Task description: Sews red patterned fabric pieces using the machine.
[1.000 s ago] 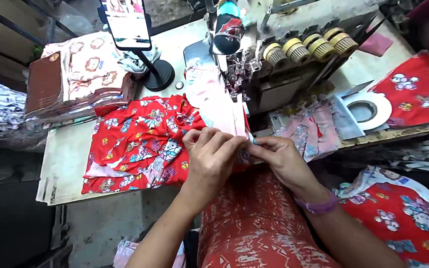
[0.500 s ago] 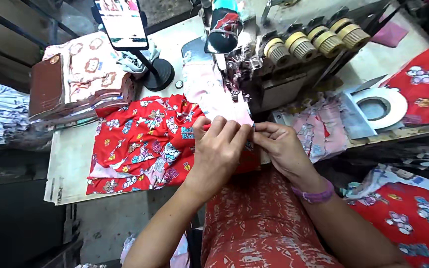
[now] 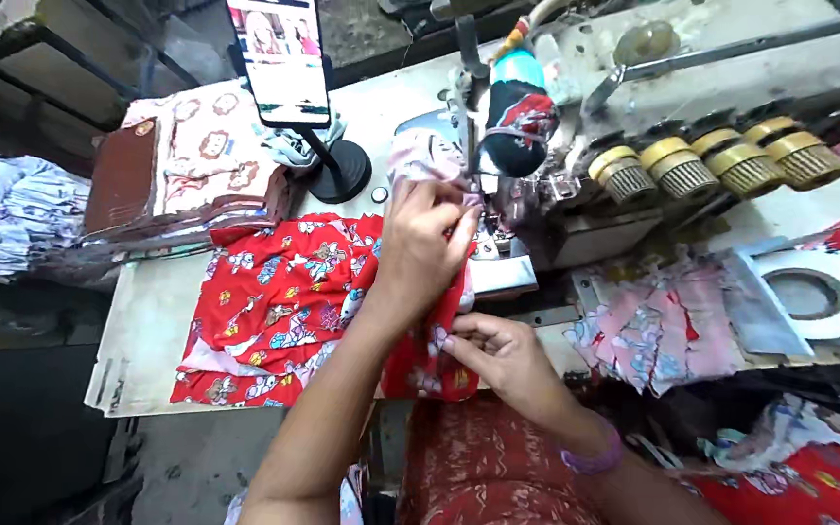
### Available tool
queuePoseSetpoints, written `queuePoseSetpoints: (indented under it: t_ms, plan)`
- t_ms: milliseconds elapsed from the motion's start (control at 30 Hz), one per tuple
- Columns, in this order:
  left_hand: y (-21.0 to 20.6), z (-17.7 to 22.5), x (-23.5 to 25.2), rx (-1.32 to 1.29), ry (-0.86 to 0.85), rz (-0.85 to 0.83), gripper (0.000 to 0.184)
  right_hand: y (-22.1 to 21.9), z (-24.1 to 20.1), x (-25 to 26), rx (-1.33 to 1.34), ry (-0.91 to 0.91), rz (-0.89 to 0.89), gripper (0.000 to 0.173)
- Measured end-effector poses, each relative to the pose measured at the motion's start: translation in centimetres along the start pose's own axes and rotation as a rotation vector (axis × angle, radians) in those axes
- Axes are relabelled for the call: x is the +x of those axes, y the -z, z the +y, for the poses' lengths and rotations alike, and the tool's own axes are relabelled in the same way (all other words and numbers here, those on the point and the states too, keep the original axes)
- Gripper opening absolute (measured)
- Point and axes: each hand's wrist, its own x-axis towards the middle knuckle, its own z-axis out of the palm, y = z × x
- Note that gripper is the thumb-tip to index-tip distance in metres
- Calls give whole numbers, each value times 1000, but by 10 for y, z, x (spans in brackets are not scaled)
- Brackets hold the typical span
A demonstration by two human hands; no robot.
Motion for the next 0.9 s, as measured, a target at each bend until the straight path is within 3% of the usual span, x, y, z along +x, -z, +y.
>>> queuePoseSetpoints:
  t_ms: [100, 233, 333, 433, 567, 700, 800, 900]
  plan:
    - [1, -6, 13, 18, -5, 19, 21, 0, 1, -11, -74, -2, -19, 14]
    - [11, -13, -4, -111, 109, -14, 14, -2, 6, -37, -98, -71, -8, 15]
    - [33, -1, -22, -95, 229, -167, 38, -8, 11, -46, -135, -97, -49, 15]
    - [50, 6, -34, -72, 260, -196, 18, -11, 12, -41, -183, -34, -63, 17]
    - [55, 14, -46, -70, 233, -207, 21, 5, 13, -28, -156, 57, 21, 23]
    - [27, 44, -68, 86, 19, -67, 18, 35, 4, -20, -148, 164, 40, 46]
    - [-9, 68, -73, 127, -105, -18, 11, 66, -7, -18, -454, 263, -56, 60]
    - [-45, 81, -53, 90, -156, 0, 8, 88, -13, 3, -942, 366, 80, 36]
